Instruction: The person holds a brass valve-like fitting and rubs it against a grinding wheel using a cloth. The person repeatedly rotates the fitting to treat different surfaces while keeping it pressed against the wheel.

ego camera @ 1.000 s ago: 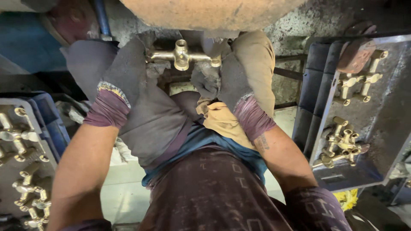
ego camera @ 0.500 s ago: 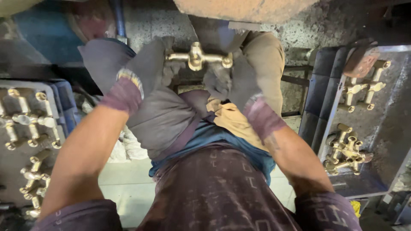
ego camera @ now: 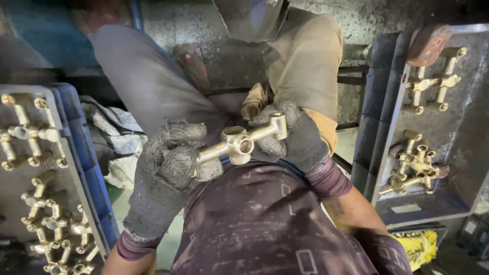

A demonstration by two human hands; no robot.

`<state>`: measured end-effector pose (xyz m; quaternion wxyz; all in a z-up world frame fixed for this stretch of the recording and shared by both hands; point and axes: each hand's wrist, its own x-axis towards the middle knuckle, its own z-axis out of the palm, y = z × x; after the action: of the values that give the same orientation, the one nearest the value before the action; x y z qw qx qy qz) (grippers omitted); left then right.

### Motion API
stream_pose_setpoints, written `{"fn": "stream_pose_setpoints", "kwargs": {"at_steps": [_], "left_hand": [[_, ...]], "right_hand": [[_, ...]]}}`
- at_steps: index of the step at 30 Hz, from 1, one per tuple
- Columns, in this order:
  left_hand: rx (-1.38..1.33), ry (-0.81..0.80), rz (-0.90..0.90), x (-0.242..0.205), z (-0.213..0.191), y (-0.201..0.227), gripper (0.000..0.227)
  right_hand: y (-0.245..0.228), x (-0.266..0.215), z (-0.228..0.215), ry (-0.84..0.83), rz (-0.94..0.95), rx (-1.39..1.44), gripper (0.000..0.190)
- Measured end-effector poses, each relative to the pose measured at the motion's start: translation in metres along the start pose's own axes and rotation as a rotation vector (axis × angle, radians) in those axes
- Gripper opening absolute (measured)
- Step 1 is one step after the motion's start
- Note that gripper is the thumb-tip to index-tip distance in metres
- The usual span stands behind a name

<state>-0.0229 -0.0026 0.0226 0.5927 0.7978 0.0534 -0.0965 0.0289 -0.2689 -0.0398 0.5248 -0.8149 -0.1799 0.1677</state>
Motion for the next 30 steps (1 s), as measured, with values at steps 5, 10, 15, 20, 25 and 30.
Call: {"fn": "stream_pose_setpoints", "kwargs": {"at_steps": [5, 10, 15, 20, 25, 30], "left_hand": [[-0.200, 0.039, -0.173, -0.012, 0.010, -0.002, 0.026], [-0.017, -0.011, 0.028, -0.016, 0.027, -0.012, 0.036], [0.133, 0.142, 0.167, 0.012, 0.056, -0.042, 0.037], [-0.150, 0.080, 0.076, 0.033, 0.075, -0.069, 0.038], [-0.365, 0.101, -0.038, 0.067, 0.077, -0.073, 0.040], [-0.377, 0.062, -0.080, 0.107, 0.075, -0.086, 0.041]], "right_hand": [[0.008, -0.005, 0.000, 0.065, 0.226, 0.924, 0.054], [0.010, -0.016, -0.017, 0.079, 0.051, 0.347, 0.043], [0.001, -0.027, -0.032, 0.188, -0.209, -0.111, 0.027], [-0.015, -0.043, -0.050, 0.331, -0.224, -0.122, 0.019], [-0.012, -0.049, -0.055, 0.400, 0.250, 0.392, 0.016], [0.008, -0.023, -0.065, 0.370, -0.168, -0.107, 0.019]]}}
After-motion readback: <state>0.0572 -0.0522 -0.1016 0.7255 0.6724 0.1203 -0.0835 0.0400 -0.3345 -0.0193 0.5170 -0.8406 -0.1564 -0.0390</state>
